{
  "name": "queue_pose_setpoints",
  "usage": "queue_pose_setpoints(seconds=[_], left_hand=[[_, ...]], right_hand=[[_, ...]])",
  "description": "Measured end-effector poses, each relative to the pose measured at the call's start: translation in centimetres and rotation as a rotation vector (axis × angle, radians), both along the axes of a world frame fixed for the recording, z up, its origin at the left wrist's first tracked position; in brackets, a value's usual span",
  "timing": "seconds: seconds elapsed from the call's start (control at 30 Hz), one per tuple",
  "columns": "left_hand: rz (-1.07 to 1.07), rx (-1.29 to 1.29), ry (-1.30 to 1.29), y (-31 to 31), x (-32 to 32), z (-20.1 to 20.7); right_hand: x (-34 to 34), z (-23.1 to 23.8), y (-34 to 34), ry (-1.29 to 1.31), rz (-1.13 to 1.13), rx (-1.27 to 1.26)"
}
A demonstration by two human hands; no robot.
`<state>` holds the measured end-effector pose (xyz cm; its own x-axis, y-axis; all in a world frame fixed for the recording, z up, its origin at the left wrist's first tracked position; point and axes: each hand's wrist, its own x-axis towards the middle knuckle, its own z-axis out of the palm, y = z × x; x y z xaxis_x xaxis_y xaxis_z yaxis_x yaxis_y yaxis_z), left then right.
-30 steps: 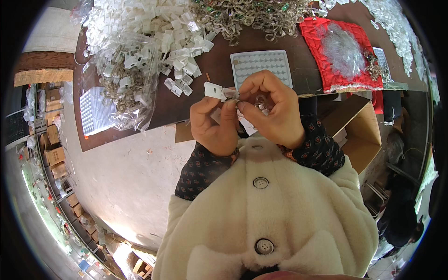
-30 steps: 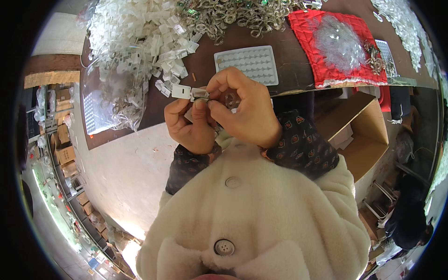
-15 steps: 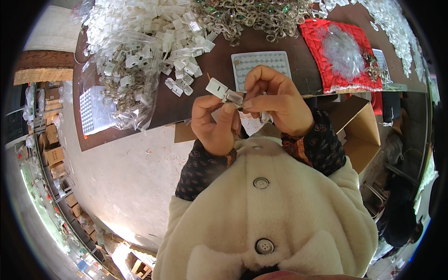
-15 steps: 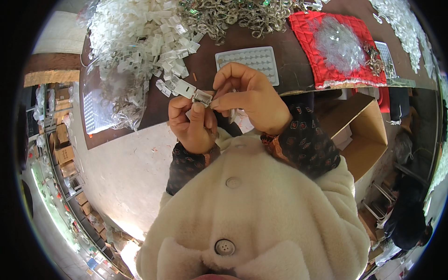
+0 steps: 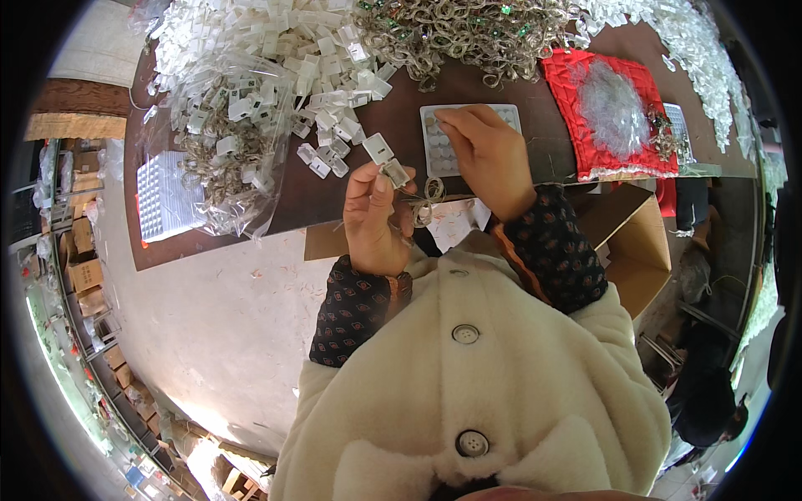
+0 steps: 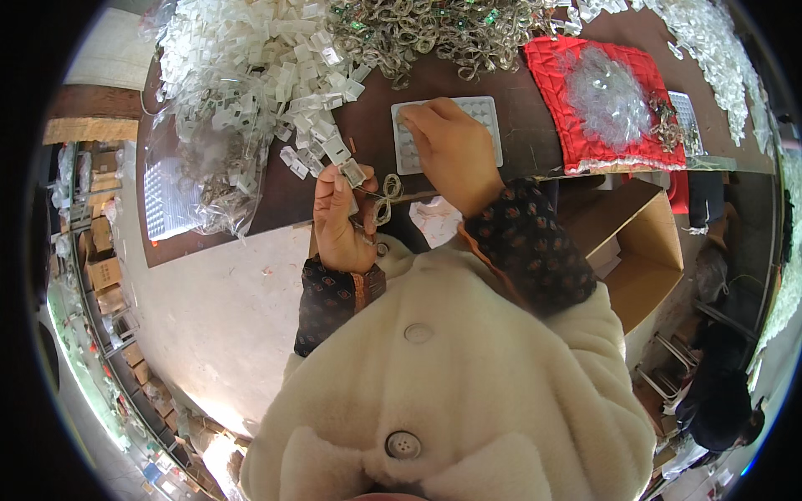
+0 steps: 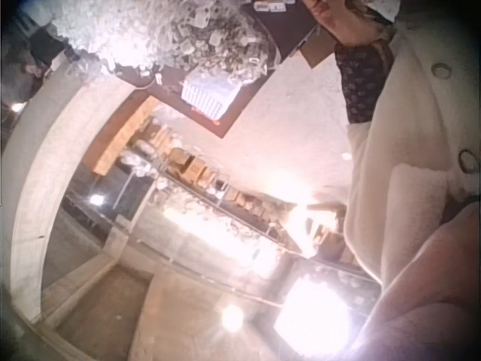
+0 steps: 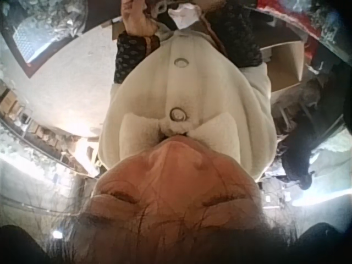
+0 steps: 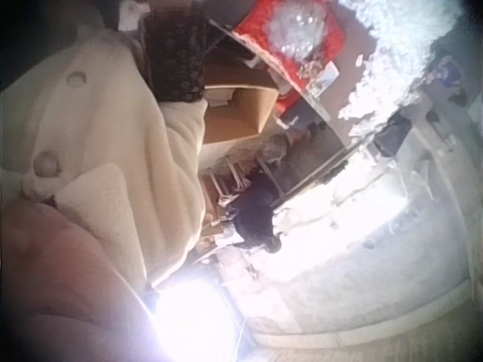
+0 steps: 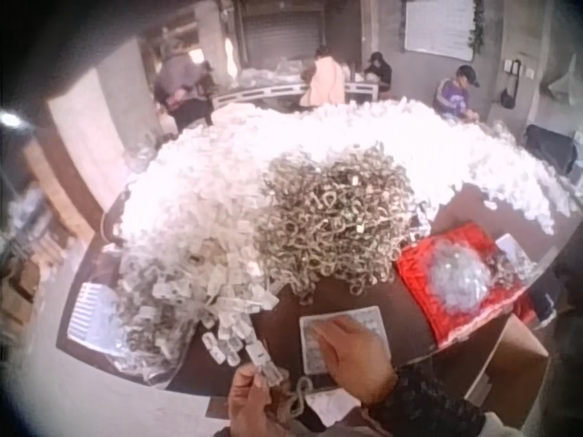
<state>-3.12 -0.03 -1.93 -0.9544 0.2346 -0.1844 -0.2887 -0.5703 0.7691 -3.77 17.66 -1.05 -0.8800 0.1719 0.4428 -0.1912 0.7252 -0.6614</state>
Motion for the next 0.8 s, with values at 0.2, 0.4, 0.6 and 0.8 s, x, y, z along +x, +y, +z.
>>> queue_pose_setpoints(seconds=[0.2, 0.4, 0.6, 0.8], left_hand=[[-0.061, 0.049, -0.035, -0.6, -0.1, -0.1], [-0.085, 0.143, -0.041, -0.9, 0.0, -0.6], [-0.136, 0.114, -0.036, -0.6, 0.5, -0.1], [-0.142, 0.156, -0.148, -0.9, 0.6, 0.3]], right_hand=[[-2.0, -1.4, -0.9, -0.116, -0.048, 0.212], [1.1, 2.9, -1.3, 0.001, 0.217, -0.247], [2.1, 4.2, -2.3, 0.149, 0.292, -0.031], [3.5, 3.8, 0.1, 0.027, 0.206, -0.044]])
